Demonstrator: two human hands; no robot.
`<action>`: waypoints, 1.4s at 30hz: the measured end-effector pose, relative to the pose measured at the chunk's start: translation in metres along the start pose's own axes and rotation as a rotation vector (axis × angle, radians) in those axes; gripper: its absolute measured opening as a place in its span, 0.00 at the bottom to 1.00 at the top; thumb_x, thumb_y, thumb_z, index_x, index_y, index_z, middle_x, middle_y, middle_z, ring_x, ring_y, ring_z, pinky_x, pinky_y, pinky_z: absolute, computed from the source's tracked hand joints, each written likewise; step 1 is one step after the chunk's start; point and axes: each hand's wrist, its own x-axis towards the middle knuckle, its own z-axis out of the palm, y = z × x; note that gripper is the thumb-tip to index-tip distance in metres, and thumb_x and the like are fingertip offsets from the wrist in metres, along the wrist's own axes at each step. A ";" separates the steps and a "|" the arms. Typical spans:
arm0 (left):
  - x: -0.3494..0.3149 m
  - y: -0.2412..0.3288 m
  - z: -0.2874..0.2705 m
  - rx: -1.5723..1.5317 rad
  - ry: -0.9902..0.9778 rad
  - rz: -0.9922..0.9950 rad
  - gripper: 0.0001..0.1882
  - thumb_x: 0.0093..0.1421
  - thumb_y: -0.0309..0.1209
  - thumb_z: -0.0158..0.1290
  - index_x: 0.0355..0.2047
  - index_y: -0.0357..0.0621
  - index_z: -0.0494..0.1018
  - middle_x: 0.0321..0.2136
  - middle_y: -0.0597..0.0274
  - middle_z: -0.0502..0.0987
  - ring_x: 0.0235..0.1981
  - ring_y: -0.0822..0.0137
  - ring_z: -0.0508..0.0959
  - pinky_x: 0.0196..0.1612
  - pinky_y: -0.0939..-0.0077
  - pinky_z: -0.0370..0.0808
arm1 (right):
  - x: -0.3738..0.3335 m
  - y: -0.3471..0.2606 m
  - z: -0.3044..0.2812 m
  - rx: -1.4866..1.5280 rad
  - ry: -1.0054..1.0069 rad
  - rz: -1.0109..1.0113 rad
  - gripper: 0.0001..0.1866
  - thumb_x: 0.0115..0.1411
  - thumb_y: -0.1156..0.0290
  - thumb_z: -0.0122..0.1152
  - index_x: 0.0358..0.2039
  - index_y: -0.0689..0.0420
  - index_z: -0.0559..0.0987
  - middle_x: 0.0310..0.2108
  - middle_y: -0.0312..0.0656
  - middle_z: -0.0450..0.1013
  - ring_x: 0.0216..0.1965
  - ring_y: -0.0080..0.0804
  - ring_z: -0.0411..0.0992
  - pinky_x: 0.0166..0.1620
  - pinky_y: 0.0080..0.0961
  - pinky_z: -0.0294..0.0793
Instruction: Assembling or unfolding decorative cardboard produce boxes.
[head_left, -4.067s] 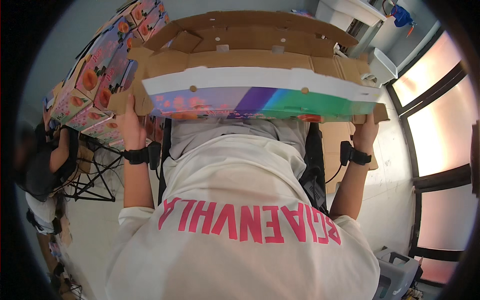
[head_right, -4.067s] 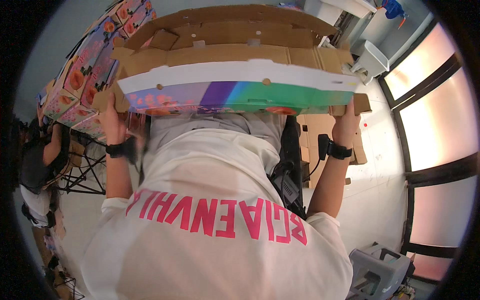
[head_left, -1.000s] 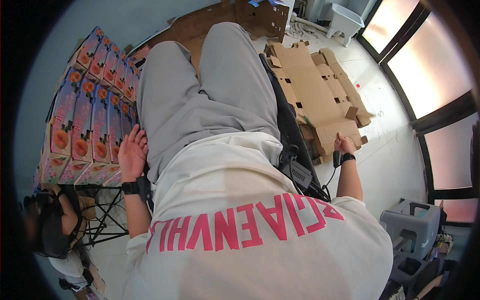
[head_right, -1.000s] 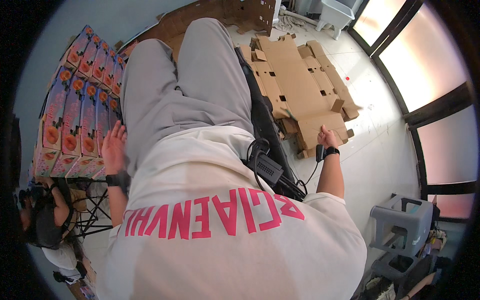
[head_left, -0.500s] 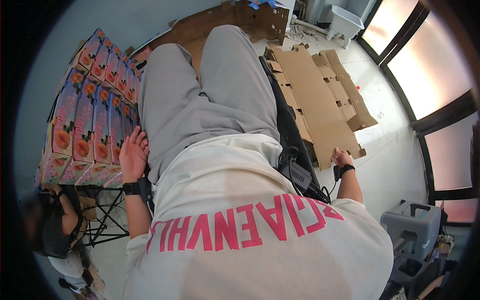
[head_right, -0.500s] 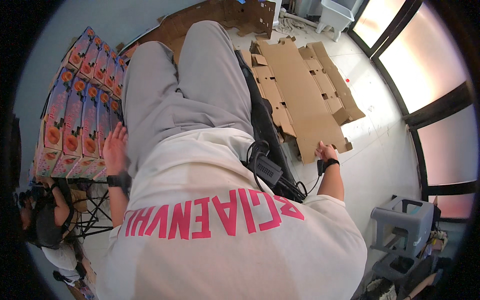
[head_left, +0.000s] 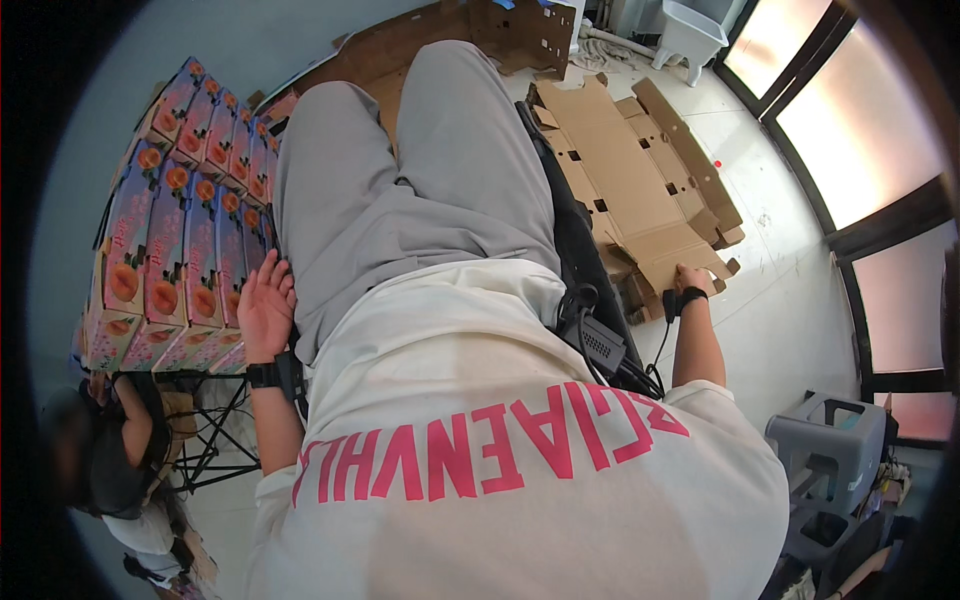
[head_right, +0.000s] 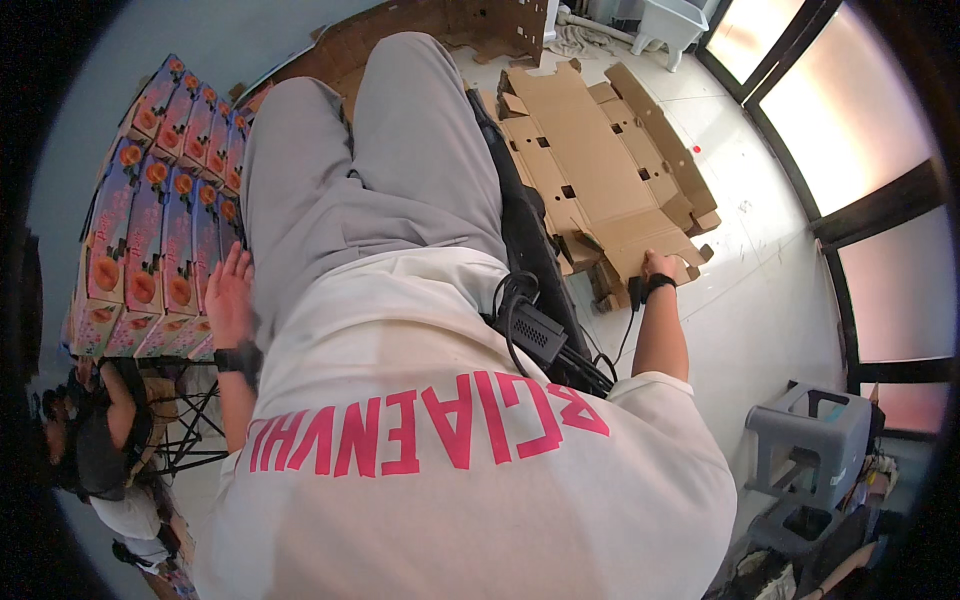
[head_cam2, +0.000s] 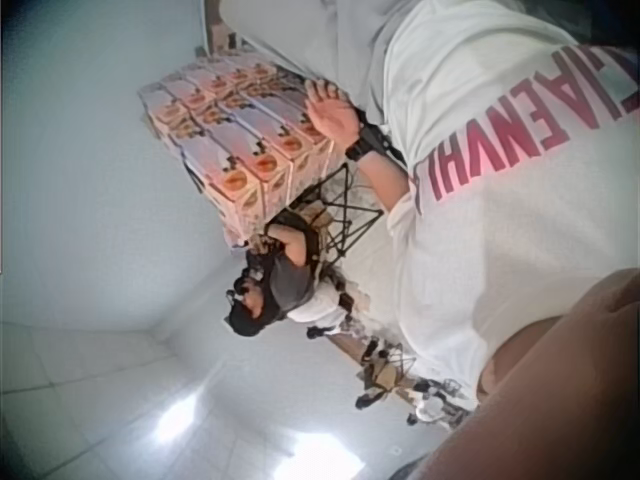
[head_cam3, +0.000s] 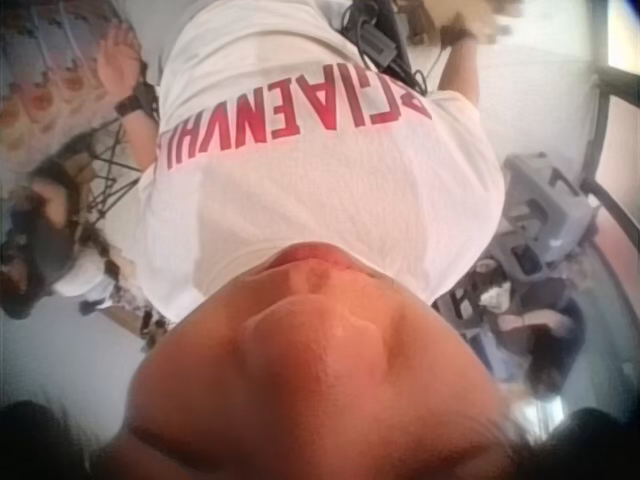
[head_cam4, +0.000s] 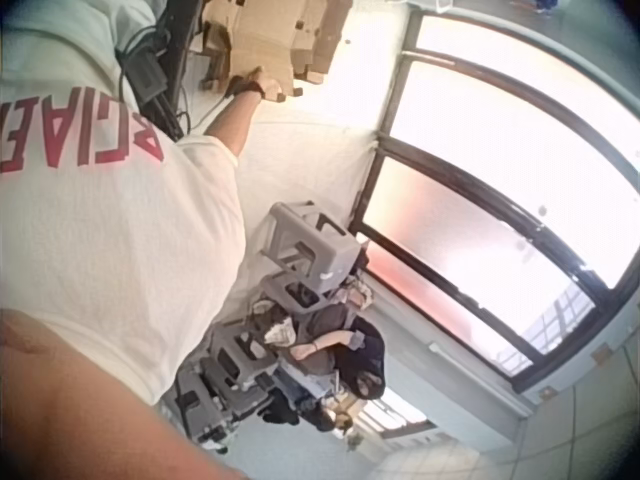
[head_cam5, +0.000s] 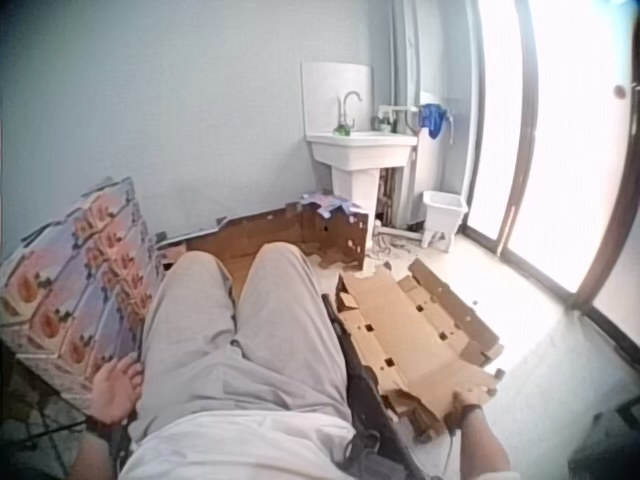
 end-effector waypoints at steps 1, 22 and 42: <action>0.000 0.000 0.000 -0.017 -0.038 -0.040 0.28 0.81 0.42 0.44 0.73 0.37 0.64 0.58 0.48 0.81 0.51 0.57 0.84 0.55 0.62 0.85 | 0.002 -0.004 0.004 -0.129 0.036 -0.006 0.14 0.65 0.67 0.73 0.42 0.63 0.80 0.34 0.48 0.82 0.36 0.44 0.82 0.40 0.41 0.81; 0.006 0.009 -0.016 -0.066 -0.280 -0.127 0.28 0.80 0.35 0.46 0.73 0.31 0.62 0.65 0.52 0.75 0.62 0.60 0.76 0.66 0.69 0.75 | -0.073 0.002 0.037 -1.242 -0.285 -0.029 0.36 0.51 0.38 0.79 0.51 0.53 0.90 0.51 0.49 0.86 0.56 0.39 0.84 0.57 0.37 0.82; -0.051 0.197 0.116 1.824 0.798 1.071 0.15 0.70 0.42 0.64 0.50 0.48 0.85 0.37 0.60 0.88 0.41 0.62 0.86 0.43 0.66 0.80 | -0.220 -0.434 0.052 0.497 -1.128 -0.956 0.19 0.80 0.61 0.54 0.58 0.64 0.79 0.42 0.39 0.78 0.47 0.33 0.78 0.59 0.35 0.75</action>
